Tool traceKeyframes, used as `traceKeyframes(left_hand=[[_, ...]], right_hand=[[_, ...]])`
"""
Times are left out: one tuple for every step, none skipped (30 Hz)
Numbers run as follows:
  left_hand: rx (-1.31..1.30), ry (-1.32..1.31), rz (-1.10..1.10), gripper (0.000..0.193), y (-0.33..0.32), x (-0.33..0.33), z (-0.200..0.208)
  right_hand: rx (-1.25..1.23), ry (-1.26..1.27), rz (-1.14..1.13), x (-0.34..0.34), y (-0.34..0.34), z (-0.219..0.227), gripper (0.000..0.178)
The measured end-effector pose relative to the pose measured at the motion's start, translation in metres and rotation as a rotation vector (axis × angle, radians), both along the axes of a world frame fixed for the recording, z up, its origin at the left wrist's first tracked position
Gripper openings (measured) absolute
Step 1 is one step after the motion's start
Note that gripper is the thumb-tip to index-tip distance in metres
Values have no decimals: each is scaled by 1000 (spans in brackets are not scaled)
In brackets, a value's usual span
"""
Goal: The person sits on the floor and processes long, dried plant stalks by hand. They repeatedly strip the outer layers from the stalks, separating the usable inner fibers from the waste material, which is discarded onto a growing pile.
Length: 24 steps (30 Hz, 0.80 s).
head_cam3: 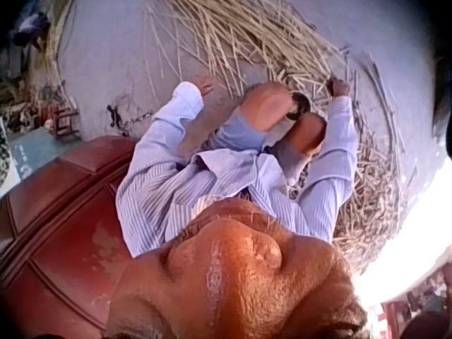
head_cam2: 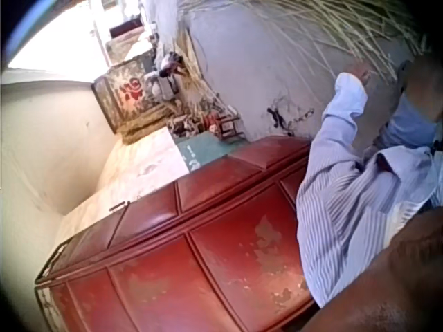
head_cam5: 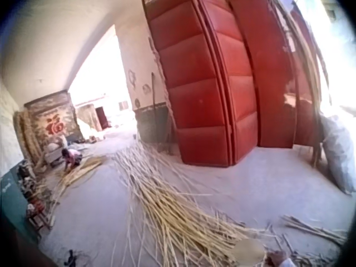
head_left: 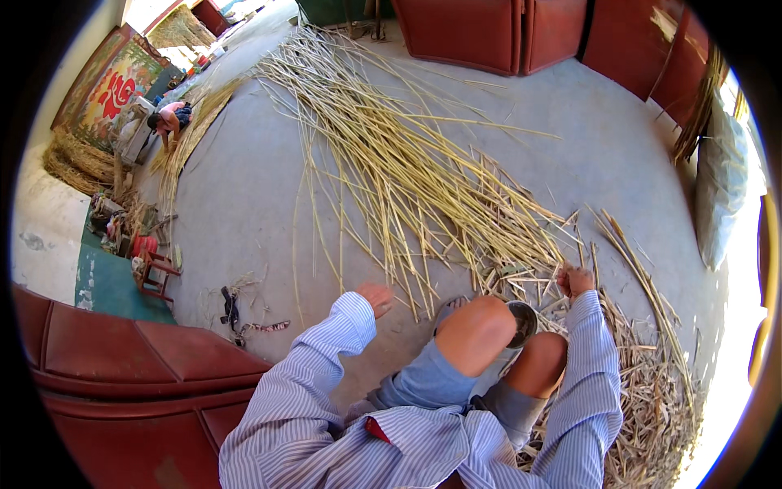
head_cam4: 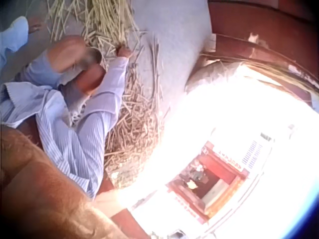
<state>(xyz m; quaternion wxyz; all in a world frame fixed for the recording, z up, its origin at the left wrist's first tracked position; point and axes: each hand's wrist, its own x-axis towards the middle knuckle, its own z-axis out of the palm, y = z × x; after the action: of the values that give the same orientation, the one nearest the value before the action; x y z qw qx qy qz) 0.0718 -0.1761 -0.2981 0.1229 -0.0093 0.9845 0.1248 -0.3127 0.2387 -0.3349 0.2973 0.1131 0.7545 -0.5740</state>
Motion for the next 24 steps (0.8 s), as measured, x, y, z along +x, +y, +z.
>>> traceKeyframes(left_hand=[[31,-21,-17,26,-1,-7,0],[75,-50,-48,25,2,-14,-4],[100,15,-21,25,4,-9,-12],[158,79,-43,24,7,-16,-23],[168,92,-56,24,11,-30,-21],[194,187,2,25,25,-34,-3],[161,135,-14,26,23,-48,-8],[108,51,9,25,31,-60,17],[199,149,-55,25,25,-68,24],[166,132,55,25,36,-85,36],[132,115,142,25,43,-113,53],[230,170,144,23,52,-138,66],[324,224,165,22,69,-162,82],[410,275,192,20,85,-183,101],[434,277,111,17,103,-202,122],[466,282,39,13,125,-217,140],[494,281,-31,10,149,-229,155],[497,297,-148,9,173,-237,169],[503,309,-264,9,199,-243,174],[506,294,-371,8,224,-244,177],[514,273,-472,9,251,-249,173],[489,169,-564,9,270,-251,160],[488,49,-646,12,285,-251,138],[438,-35,-671,16,294,-247,103]], right_hand=[[-18,17,5,-15,5,-24,30],[-23,26,-5,-25,20,-39,32],[-177,-12,-126,-16,2,-15,30],[-99,121,19,-30,4,-22,29],[7,235,151,-49,22,-32,29],[236,249,229,-53,14,-6,37],[418,526,86,-56,21,-25,33],[420,482,85,-47,20,-4,38],[422,440,74,-35,23,23,44],[430,398,54,-22,30,52,49],[529,409,119,-29,63,24,46],[598,389,117,-19,90,10,46],[659,370,131,-5,116,3,47],[708,350,150,8,137,-7,47],[737,259,171,19,159,-20,48],[770,170,200,28,182,-33,49],[810,147,177,40,202,-45,47],[835,118,171,53,216,-58,46],[802,46,122,64,230,-63,46],[756,-26,97,75,236,-65,47],[797,-23,89,88,245,-72,47],[839,-4,73,93,253,-75,48],[881,-19,137,96,261,-79,53],[919,-32,211,98,263,-81,59]])
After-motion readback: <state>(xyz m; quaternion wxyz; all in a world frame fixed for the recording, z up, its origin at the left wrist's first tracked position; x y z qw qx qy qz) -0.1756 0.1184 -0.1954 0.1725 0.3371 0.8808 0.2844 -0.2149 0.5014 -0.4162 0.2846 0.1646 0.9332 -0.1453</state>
